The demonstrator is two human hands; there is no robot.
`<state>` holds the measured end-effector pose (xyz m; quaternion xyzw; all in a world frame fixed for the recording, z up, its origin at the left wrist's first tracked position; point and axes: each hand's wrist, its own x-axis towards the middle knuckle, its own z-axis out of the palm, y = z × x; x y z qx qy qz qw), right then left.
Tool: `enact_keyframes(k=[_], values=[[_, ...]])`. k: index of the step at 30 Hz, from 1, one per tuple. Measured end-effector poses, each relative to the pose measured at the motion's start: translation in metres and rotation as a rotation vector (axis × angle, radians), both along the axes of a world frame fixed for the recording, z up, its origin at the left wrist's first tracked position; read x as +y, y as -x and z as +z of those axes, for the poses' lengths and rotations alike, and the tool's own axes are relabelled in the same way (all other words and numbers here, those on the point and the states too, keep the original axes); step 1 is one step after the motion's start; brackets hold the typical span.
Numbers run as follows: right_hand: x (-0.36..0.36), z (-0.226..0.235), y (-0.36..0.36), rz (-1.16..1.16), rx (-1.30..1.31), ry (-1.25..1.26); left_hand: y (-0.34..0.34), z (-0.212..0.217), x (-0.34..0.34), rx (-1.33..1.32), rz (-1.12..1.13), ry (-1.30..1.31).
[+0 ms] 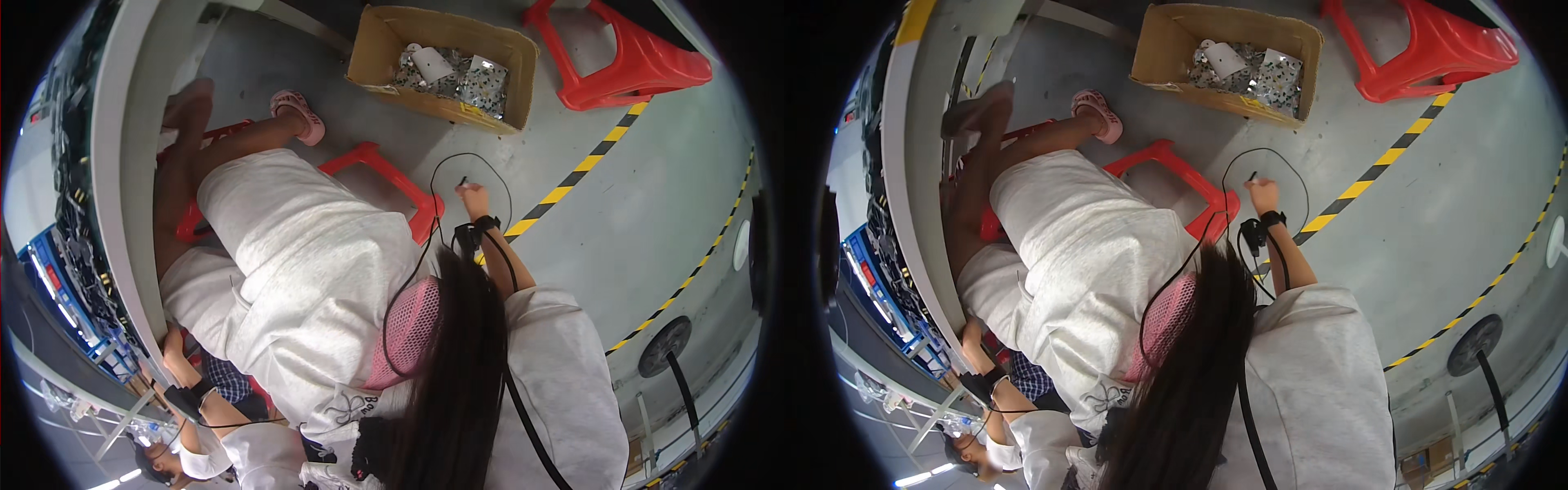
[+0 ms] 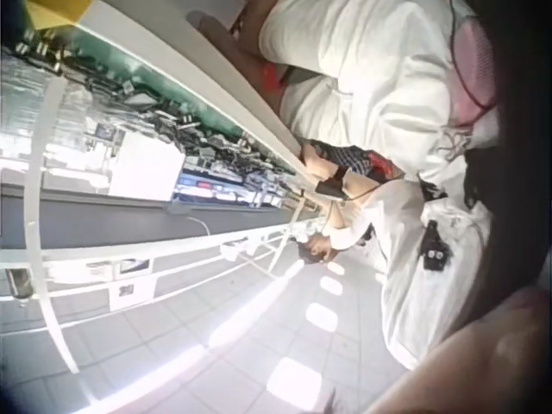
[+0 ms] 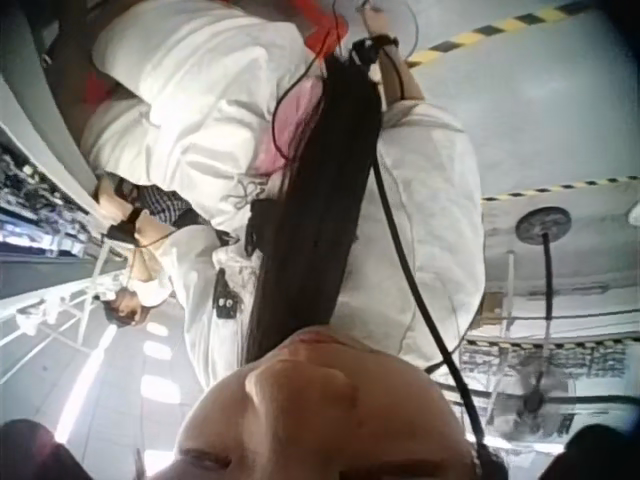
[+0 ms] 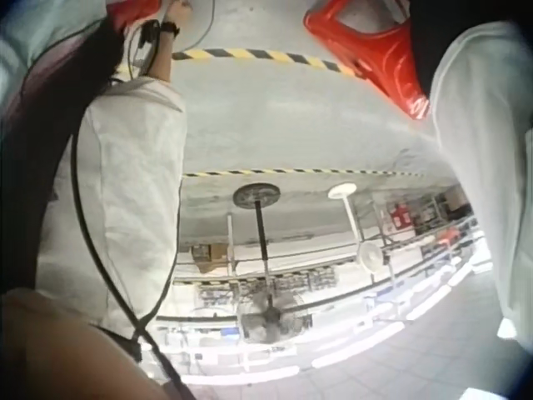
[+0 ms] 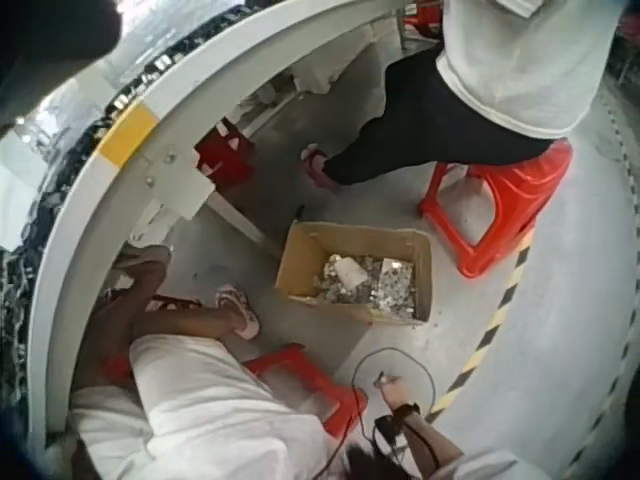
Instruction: Inspecting and assembling components of smartwatches on a production line.
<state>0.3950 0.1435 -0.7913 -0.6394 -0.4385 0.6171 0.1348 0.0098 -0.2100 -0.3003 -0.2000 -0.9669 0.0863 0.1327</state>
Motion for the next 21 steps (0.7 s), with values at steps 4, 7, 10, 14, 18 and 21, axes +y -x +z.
enact_keyframes(k=[4,7,10,14,18,21], values=[[-0.015,0.007,0.024,0.176,0.027,-0.068,-0.002,-0.006,-0.001,0.014,0.013,-0.030],[-0.019,0.021,0.028,0.205,0.068,-0.203,-0.002,-0.014,-0.005,0.032,0.033,-0.040],[-0.003,0.043,0.027,0.365,0.091,-0.234,0.001,-0.020,-0.011,0.056,0.057,-0.034],[0.046,0.085,0.029,0.607,0.061,-0.159,0.006,-0.028,-0.014,0.100,0.105,0.073],[0.085,0.155,0.052,0.520,0.215,0.026,0.005,-0.033,-0.003,0.253,0.140,0.276],[0.112,0.219,0.096,0.668,0.171,-0.121,0.008,-0.038,0.008,0.065,0.179,-0.896]])
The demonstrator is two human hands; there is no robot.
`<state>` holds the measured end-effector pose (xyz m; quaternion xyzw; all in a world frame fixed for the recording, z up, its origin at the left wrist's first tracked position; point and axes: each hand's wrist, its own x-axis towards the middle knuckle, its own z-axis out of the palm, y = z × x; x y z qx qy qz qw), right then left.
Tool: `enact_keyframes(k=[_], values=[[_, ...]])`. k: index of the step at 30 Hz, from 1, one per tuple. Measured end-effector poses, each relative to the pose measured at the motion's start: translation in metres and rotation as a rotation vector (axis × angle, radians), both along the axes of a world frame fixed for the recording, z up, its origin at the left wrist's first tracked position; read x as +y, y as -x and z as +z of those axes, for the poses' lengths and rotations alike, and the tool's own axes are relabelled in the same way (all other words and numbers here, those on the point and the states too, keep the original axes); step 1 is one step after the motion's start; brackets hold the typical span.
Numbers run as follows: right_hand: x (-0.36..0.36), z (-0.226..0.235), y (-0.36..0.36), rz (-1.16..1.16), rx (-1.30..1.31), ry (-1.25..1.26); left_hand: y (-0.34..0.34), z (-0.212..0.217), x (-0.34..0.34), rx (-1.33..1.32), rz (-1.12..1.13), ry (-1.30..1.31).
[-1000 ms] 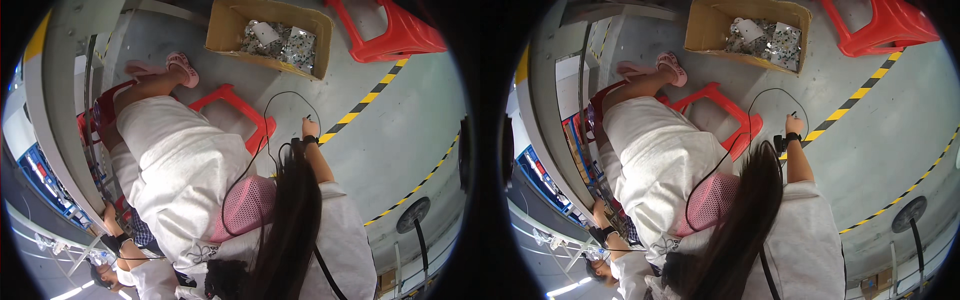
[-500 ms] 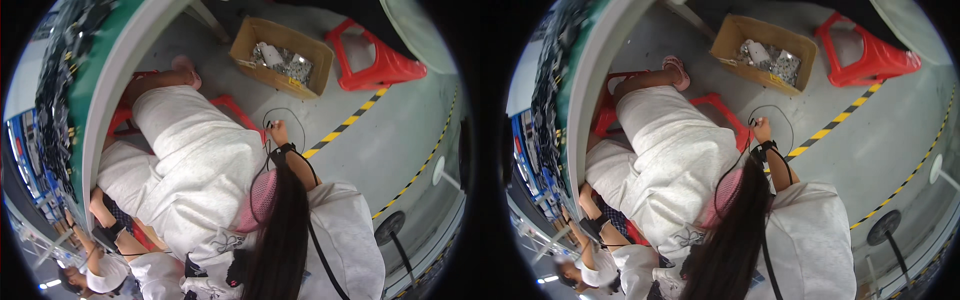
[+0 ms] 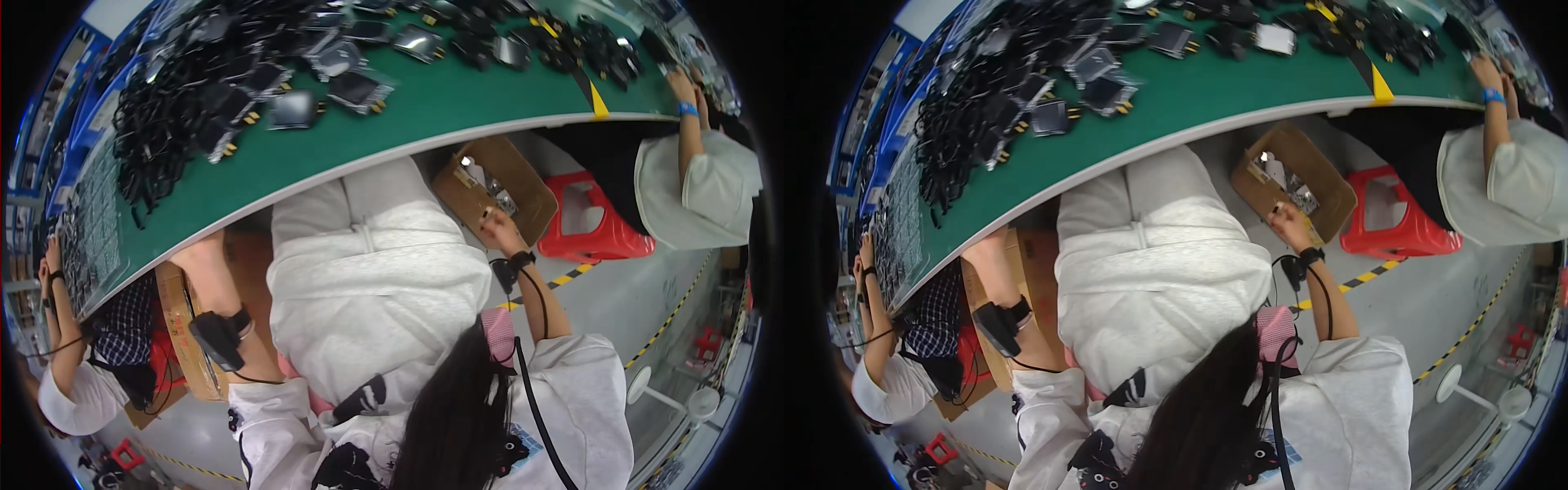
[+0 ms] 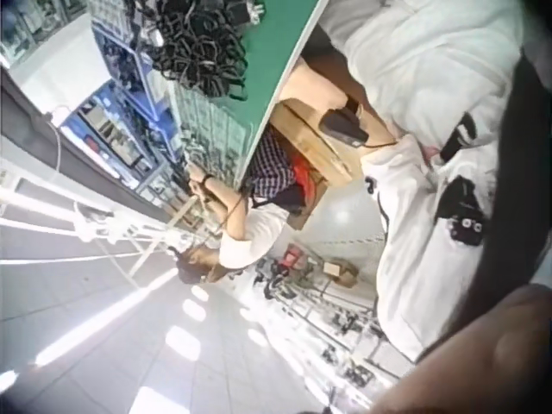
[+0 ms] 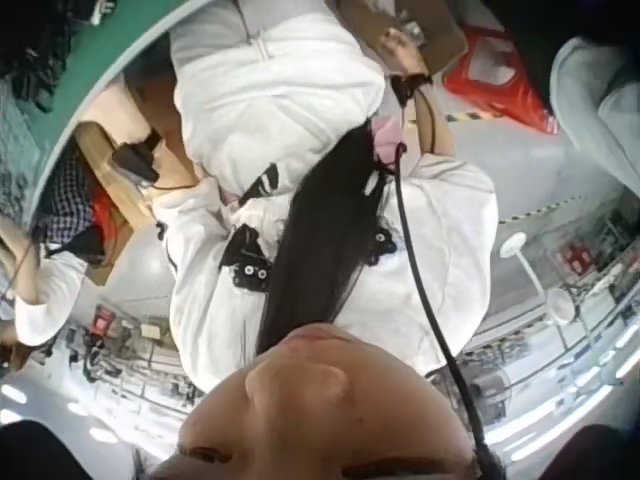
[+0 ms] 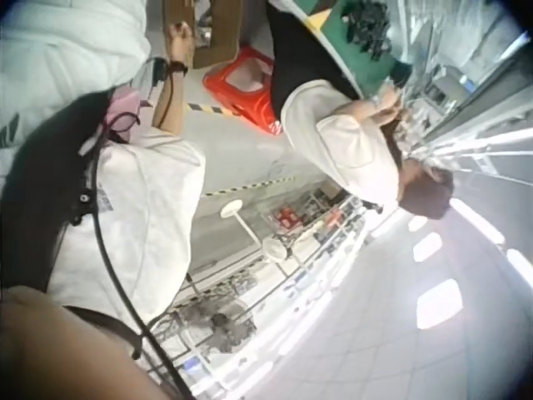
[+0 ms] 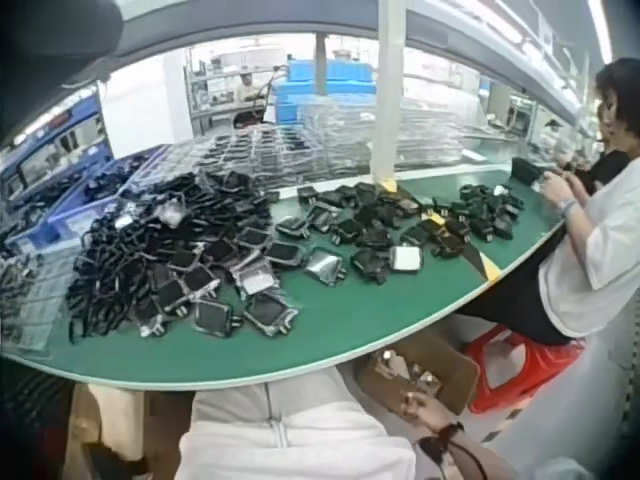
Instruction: Inspecting and assembling components of smartwatches on a production line.
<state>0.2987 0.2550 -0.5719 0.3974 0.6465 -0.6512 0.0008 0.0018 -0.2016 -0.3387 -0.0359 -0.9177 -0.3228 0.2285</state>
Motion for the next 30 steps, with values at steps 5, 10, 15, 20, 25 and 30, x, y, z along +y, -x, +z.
enact_keyframes(k=[5,10,15,20,25,30], values=[[0.024,0.086,0.106,0.082,0.255,-0.172,0.000,-0.001,0.006,-0.164,-0.242,-1.919],[0.001,0.134,0.177,0.737,0.290,-1.397,-0.023,0.013,0.018,-0.124,-0.242,-2.042],[-0.044,0.163,0.223,1.087,-0.260,-2.015,-0.032,0.025,0.021,-0.116,-0.377,-2.207],[-0.046,0.179,0.243,0.933,0.057,-1.566,-0.037,-0.006,0.009,-0.173,-0.394,-1.892],[-0.051,0.176,0.245,0.771,0.476,-0.897,-0.067,-0.084,-0.043,-0.178,-0.381,-1.323],[-0.070,0.197,0.249,0.570,0.605,0.794,-0.114,-0.151,-0.102,-0.188,-0.005,-1.018]])
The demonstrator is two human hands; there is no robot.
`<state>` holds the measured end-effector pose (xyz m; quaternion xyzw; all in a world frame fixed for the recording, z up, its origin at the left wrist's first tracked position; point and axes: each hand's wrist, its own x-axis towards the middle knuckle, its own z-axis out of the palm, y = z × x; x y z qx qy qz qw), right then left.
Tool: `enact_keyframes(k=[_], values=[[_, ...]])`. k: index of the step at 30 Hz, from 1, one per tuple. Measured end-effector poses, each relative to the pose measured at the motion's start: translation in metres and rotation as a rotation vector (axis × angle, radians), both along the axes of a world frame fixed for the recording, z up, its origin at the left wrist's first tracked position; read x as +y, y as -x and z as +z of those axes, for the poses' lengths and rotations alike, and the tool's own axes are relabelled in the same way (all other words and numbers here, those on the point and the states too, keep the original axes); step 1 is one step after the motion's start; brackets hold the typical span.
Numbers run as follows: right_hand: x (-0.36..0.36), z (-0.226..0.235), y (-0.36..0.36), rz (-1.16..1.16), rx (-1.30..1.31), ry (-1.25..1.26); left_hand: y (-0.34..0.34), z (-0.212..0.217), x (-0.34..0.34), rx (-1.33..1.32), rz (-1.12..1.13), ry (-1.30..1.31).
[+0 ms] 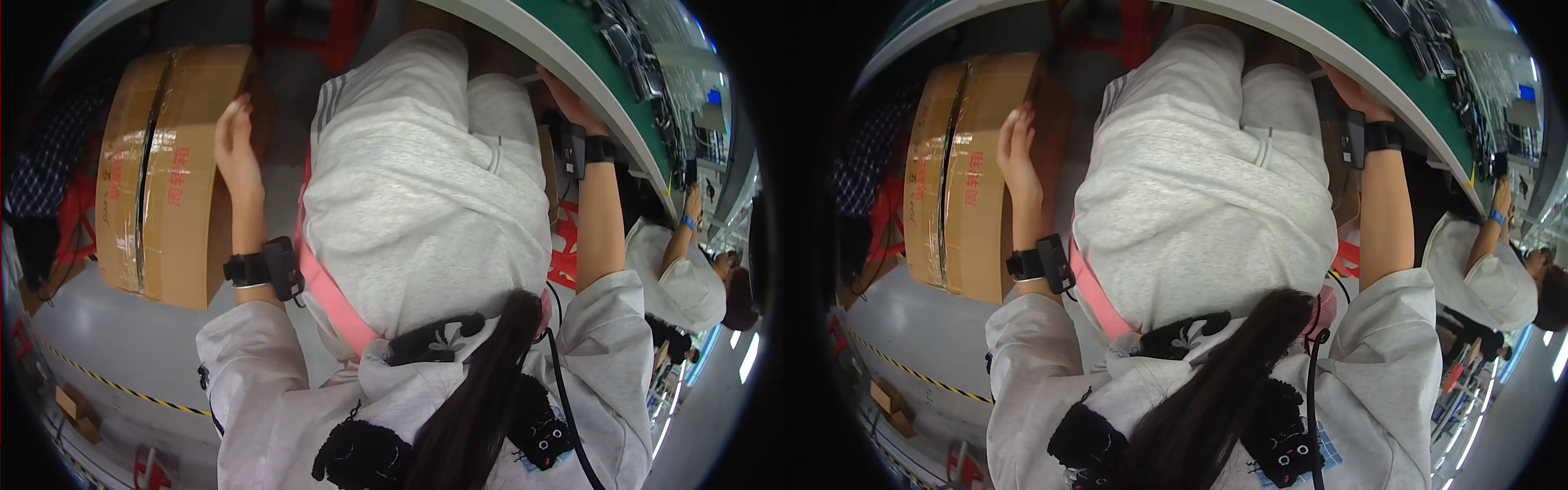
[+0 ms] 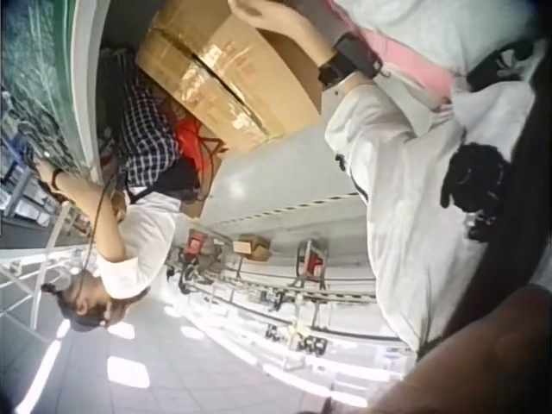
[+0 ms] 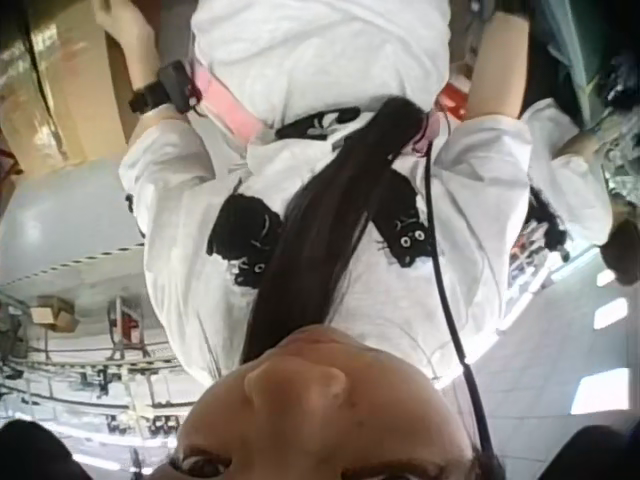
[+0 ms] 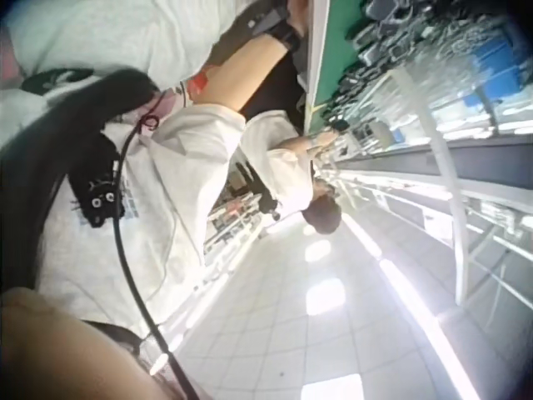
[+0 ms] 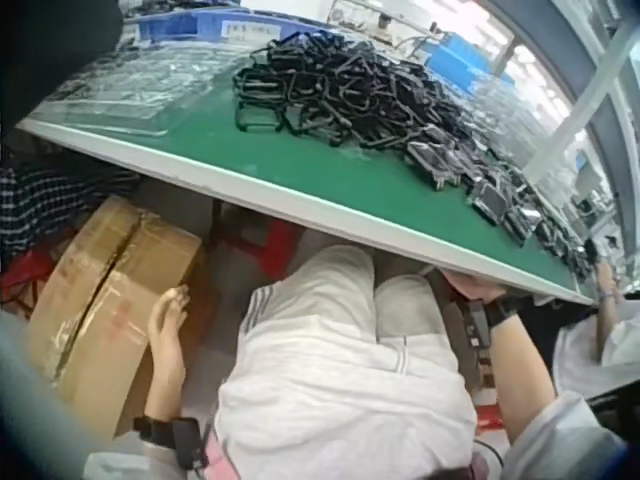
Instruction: Inspecting and assembling components of smartwatches on a production line.
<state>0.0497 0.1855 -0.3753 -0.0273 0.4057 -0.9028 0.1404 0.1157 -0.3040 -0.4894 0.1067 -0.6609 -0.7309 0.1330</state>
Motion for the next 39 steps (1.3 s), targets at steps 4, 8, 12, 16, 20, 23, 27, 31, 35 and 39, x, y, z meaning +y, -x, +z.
enact_keyframes(k=[4,8,12,16,20,23,27,31,35,39], values=[[-0.020,0.009,-0.001,-0.030,-0.208,0.174,-0.035,-0.027,-0.037,-0.239,0.274,-0.174],[-0.060,0.014,-0.010,-0.090,-0.382,-0.277,-0.055,-0.042,-0.065,-0.246,0.356,-0.131],[-0.134,0.031,-0.035,0.294,-0.187,-0.766,-0.062,-0.054,-0.096,-0.383,0.206,-0.206],[-0.212,0.063,-0.060,0.554,0.109,-1.051,-0.070,-0.057,-0.129,-0.166,-0.167,-0.985],[-0.249,0.104,-0.063,0.408,0.807,-1.198,-0.068,-0.058,-0.136,0.034,-0.337,-1.271],[-0.246,0.132,-0.051,0.275,1.138,-1.217,-0.063,-0.054,-0.132,0.029,-0.324,-1.292],[-0.236,0.139,-0.032,0.112,1.077,-1.149,-0.060,-0.049,-0.131,0.004,-0.321,-1.317],[-0.228,0.137,-0.026,0.110,0.823,-0.784,-0.059,-0.050,-0.136,-0.086,-0.207,-1.359],[-0.223,0.138,-0.019,0.214,0.906,-0.821,-0.059,-0.052,-0.138,-0.087,-0.190,-1.381],[-0.225,0.139,-0.012,0.242,0.740,-0.667,-0.058,-0.050,-0.141,-0.163,-0.147,-1.398]])
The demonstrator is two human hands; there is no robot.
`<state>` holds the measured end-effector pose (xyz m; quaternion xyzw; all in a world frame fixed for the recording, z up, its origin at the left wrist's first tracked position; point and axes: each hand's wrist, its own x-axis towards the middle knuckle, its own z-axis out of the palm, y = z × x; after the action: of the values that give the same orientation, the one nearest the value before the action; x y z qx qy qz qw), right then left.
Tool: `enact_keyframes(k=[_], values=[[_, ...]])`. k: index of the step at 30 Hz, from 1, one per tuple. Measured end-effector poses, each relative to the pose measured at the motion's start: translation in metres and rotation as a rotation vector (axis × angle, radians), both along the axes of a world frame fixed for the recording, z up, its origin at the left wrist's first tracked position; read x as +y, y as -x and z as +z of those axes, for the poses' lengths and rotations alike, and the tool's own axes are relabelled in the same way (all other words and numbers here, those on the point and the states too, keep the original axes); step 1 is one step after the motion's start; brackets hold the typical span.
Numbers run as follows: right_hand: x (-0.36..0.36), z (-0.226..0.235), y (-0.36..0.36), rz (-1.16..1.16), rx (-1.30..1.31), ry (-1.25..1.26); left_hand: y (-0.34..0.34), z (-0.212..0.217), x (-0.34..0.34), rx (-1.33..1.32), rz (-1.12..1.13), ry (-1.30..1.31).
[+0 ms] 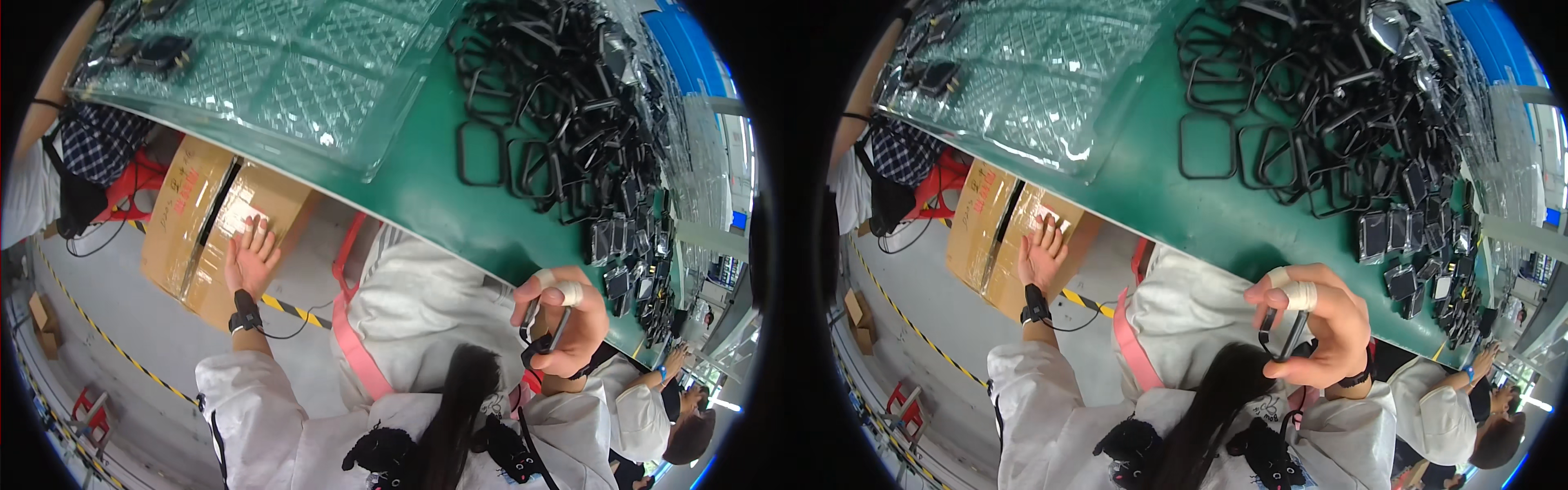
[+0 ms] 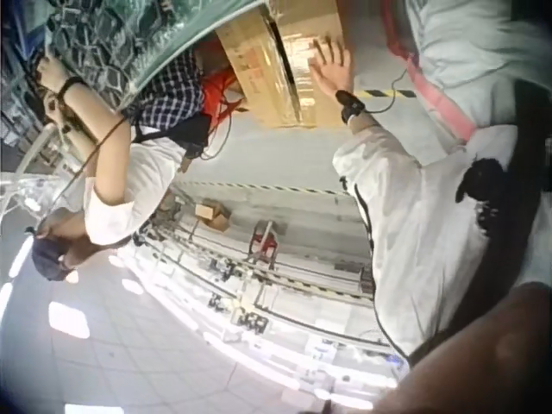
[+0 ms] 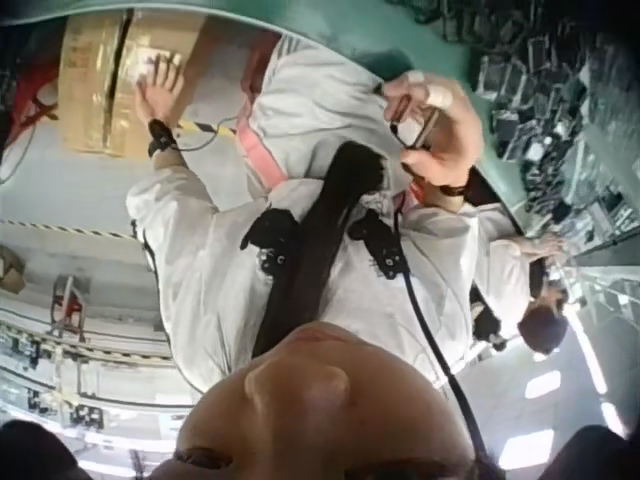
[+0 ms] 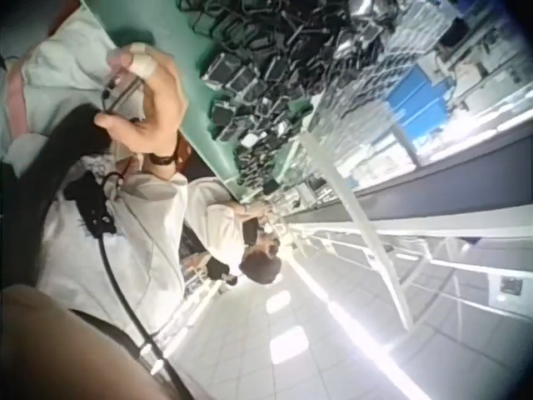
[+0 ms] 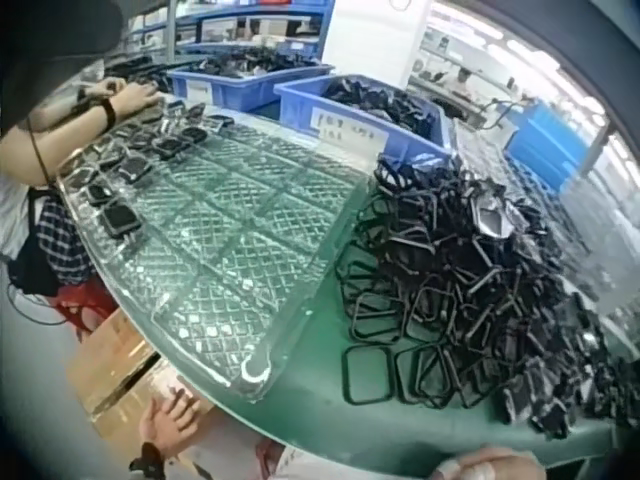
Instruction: Inspecting and assembling components of smartwatches on a production line.
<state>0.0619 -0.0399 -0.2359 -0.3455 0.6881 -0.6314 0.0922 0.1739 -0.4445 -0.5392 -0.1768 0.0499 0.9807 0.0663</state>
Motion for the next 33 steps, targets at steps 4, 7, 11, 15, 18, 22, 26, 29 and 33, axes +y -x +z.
enact_keyframes(k=[4,7,11,15,18,22,26,29,33], values=[[0.000,0.003,0.005,0.042,-0.122,0.100,0.004,0.000,-0.005,0.108,-0.105,0.064],[0.004,0.005,0.006,0.107,-0.146,0.099,0.004,-0.004,-0.007,0.156,-0.140,0.118],[0.002,-0.001,0.003,0.089,-0.093,0.173,0.003,-0.009,-0.009,0.100,-0.122,0.125],[-0.004,-0.008,-0.001,0.045,-0.213,0.308,0.001,-0.010,-0.009,0.081,-0.104,0.131],[-0.005,-0.009,0.000,-0.002,-0.171,0.274,0.002,-0.008,-0.008,0.199,-0.122,0.076],[-0.004,-0.006,-0.002,0.056,-0.144,0.220,0.004,-0.006,-0.006,0.189,-0.118,0.043],[-0.007,-0.001,-0.010,-0.161,-0.104,0.027,0.003,-0.003,-0.004,0.206,-0.094,0.026],[-0.007,0.001,-0.009,-0.150,-0.081,0.002,0.003,0.000,-0.003,0.099,-0.035,-0.052],[-0.002,0.001,-0.005,-0.119,-0.076,-0.014,0.004,0.004,-0.002,0.106,-0.072,0.003]])
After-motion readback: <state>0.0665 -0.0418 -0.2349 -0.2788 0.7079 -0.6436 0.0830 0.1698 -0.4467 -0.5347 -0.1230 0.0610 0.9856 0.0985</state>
